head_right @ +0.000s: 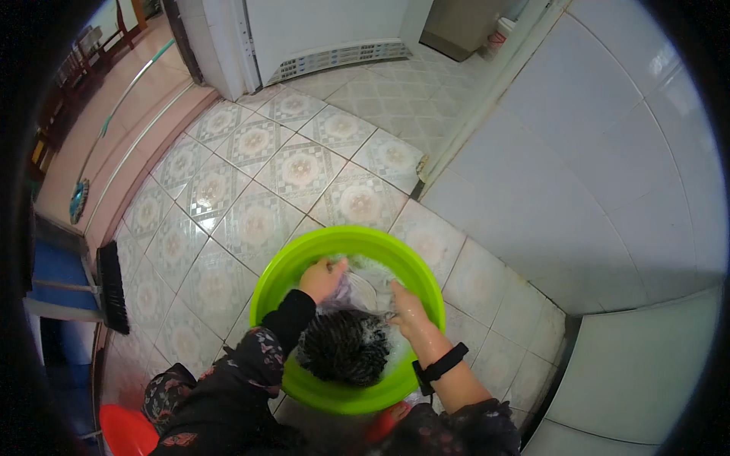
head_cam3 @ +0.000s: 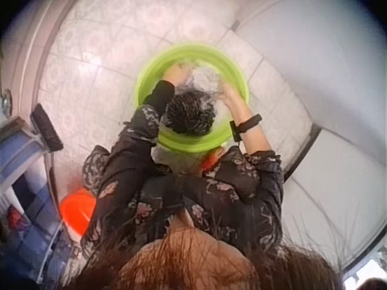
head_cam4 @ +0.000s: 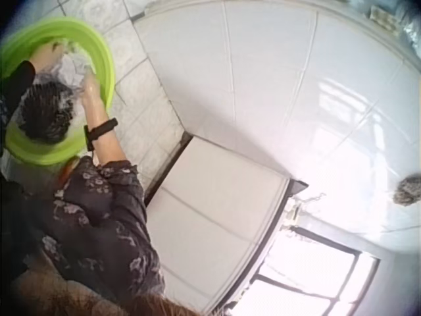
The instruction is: Hand-washing a piece of striped clothing in a basin of soapy water.
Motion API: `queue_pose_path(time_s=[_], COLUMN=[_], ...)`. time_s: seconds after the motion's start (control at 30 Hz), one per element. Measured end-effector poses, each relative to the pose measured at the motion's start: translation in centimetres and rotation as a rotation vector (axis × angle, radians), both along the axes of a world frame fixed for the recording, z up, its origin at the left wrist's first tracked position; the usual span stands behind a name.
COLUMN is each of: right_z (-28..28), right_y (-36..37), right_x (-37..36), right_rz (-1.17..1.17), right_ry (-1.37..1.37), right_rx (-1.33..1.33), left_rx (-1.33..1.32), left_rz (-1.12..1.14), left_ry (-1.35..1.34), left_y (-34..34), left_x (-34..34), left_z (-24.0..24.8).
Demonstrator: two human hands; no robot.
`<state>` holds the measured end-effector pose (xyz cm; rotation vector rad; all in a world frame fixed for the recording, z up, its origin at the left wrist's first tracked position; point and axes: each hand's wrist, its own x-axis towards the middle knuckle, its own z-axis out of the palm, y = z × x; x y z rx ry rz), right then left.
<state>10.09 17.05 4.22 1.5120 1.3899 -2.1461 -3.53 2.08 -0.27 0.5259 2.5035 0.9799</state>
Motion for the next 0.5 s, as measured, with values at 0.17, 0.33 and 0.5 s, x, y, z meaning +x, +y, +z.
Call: queue_pose_path(time_s=[0.17, 0.33, 0.5], right_z=[-0.4, -1.9, -4.9], right_y=[0.7, 0.7, 2.2], right_x=[0.6, -0.6, 0.9], right_rz=[-0.045, -0.181, 0.020], right_ry=[-0.063, 0.164, 0.688], right_rx=[-0.008, -0.494, -0.851], left_rx=[-0.057, 0.406, 0.538], left_rz=[0.016, -0.276, -0.301], left_ry=[-0.132, -0.151, 0.033], left_y=[-0.6, 2.6, 5.0], left_x=[-1.0, 5.0, 12.5], left_z=[-3.3, -3.7, 10.3])
